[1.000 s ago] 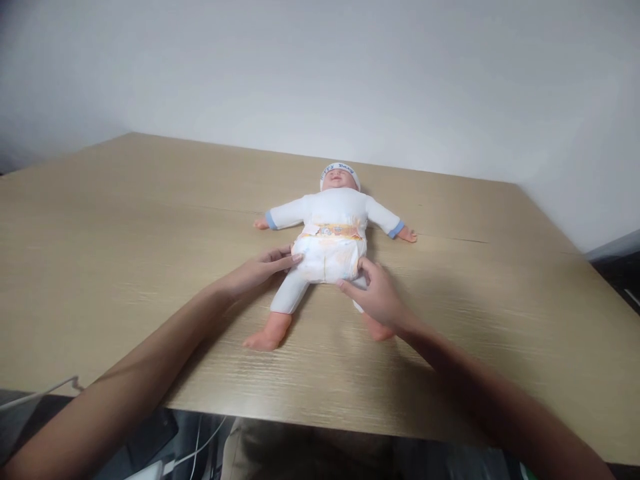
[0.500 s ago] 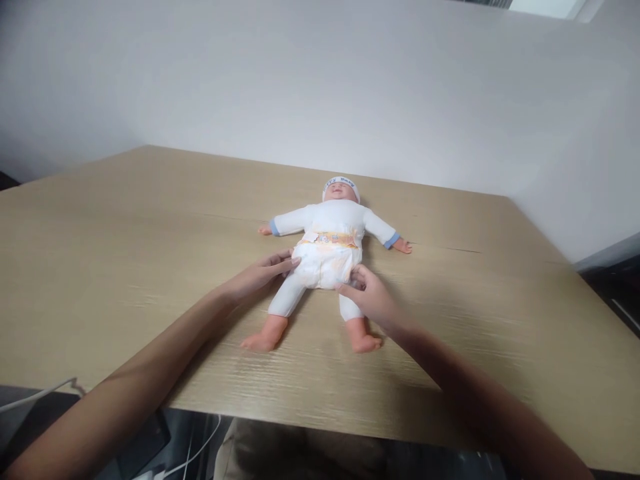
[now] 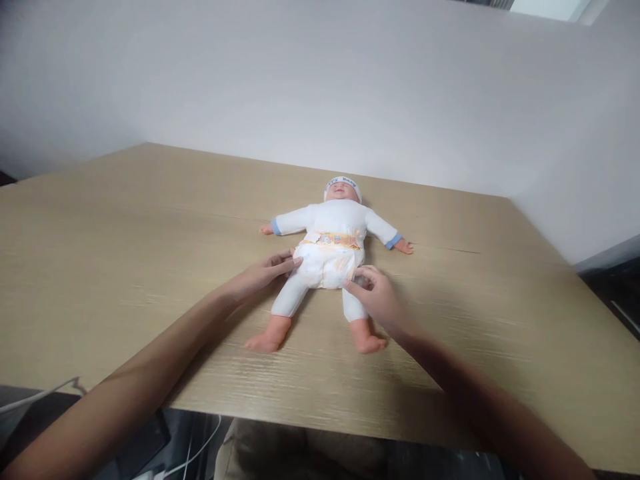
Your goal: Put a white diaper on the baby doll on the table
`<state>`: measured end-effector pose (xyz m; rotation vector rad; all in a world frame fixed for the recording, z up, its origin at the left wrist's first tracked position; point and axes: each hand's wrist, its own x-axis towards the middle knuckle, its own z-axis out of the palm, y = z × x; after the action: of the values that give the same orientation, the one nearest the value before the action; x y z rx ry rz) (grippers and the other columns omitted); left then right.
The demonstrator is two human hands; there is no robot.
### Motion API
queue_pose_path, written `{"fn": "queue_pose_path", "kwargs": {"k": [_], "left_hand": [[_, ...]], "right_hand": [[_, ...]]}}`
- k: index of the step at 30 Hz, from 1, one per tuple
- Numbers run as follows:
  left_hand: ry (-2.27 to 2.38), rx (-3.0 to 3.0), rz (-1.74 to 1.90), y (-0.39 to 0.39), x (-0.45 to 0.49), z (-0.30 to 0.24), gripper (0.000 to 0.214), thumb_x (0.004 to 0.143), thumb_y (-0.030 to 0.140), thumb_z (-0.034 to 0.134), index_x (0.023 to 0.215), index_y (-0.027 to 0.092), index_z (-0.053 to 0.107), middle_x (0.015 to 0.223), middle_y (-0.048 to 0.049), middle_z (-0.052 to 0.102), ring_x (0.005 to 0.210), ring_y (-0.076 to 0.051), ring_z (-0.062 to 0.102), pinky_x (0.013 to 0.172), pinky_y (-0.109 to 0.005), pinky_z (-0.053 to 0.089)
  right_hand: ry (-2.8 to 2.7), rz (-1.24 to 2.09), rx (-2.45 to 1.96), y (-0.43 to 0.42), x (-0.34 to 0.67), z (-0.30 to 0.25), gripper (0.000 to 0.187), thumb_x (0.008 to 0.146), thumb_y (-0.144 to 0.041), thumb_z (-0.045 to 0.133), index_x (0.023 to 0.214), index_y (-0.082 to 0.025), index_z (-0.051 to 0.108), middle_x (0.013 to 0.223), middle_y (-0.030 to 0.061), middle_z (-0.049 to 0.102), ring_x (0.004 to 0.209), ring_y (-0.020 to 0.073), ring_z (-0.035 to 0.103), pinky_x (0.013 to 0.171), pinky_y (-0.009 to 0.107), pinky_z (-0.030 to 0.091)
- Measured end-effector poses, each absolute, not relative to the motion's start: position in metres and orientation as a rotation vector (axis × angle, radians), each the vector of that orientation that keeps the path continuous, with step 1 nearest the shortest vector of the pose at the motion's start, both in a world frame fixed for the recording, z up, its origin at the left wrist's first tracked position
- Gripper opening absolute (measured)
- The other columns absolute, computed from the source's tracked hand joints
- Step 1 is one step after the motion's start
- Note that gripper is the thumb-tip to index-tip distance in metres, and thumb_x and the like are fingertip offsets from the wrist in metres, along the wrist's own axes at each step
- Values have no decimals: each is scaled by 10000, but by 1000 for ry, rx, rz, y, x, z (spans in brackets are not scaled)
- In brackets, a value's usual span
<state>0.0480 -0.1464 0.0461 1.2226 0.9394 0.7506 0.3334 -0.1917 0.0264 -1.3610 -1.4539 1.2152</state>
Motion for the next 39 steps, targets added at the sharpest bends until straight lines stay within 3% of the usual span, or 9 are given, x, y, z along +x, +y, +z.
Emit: {"fn": "queue_pose_path", "kwargs": {"k": [6, 12, 15, 18, 22, 25, 28, 31, 39], "left_hand": [[973, 1189, 840, -149, 51, 45, 436, 880, 547, 861, 1087, 186, 730, 1091, -87, 805, 1016, -247, 744, 890, -366, 582], [1027, 1276, 821, -159, 48, 57, 403, 906, 553, 816, 1088, 198, 769, 1142, -98, 812, 1104, -279, 730, 970, -400, 572], [1100, 1409, 851, -164, 39, 57, 383, 962, 557, 751, 1149, 224, 786, 1222, -112, 813, 1141, -305, 726, 1030, -449, 570], [1278, 1642, 1020, -167, 31, 46, 414, 1032, 541, 664, 1302, 238, 744, 1436, -124, 745, 1197, -309, 695, 1115, -492, 543], [1259, 1976, 1083, -167, 26, 28, 587, 1094, 501, 563, 1616, 233, 537, 1704, -148, 522, 1519, -342, 513, 1272, -525, 433], [1181, 2192, 905, -168, 27, 23, 596, 1145, 498, 448, 1677, 233, 491, 1747, -156, 462, 1619, -353, 407, 1351, -536, 325], [1148, 2343, 854, -168, 26, 18, 589, 1179, 473, 354, 1716, 243, 433, 1766, -142, 446, 1618, -351, 411, 1353, -552, 318], [1214, 2404, 970, -156, 21, 6, 585, 1183, 474, 357, 1725, 256, 396, 1736, -134, 491, 1580, -352, 452, 1313, -577, 369], [1662, 2410, 1131, -69, 16, -14, 748, 1060, 555, 574, 1633, 95, 435, 1675, -276, 477, 1543, -442, 430, 1302, -628, 340]], "right_hand": [[-1522, 883, -1367, -190, 332, 5, 363, 854, -573, 801, 1018, -249, 811, 1181, 71, 628, 799, 183, 540, 759, 375, 547], [-1704, 974, -1291, -195, 358, -9, 428, 957, -571, 769, 1273, -282, 766, 1221, 69, 677, 827, 189, 610, 801, 379, 576], [-1609, 1110, -1264, -203, 378, -13, 496, 1015, -579, 713, 1413, -287, 661, 1232, 81, 718, 966, 230, 700, 899, 407, 611], [-1599, 962, -1285, -210, 388, -7, 540, 1042, -568, 685, 1494, -287, 593, 1377, 128, 707, 1159, 286, 714, 1035, 487, 605], [-1809, 628, -1238, -211, 377, 7, 692, 1058, -520, 664, 1685, -318, 451, 1716, 137, 512, 1567, 363, 502, 1269, 610, 454], [-2007, 564, -1145, -209, 368, 7, 734, 1093, -474, 610, 1762, -330, 345, 1806, 93, 407, 1678, 340, 368, 1363, 596, 339], [-2087, 536, -1119, -205, 374, -3, 683, 1121, -438, 554, 1762, -318, 352, 1801, 83, 421, 1667, 316, 396, 1376, 570, 319], [-1961, 383, -1232, -191, 388, -13, 600, 1123, -451, 517, 1697, -287, 451, 1715, 112, 537, 1587, 330, 500, 1342, 592, 358], [-1842, -190, -1422, -89, 413, -13, 627, 1023, -488, 591, 1544, -143, 542, 1521, 246, 647, 1411, 426, 567, 1209, 640, 430]]}}
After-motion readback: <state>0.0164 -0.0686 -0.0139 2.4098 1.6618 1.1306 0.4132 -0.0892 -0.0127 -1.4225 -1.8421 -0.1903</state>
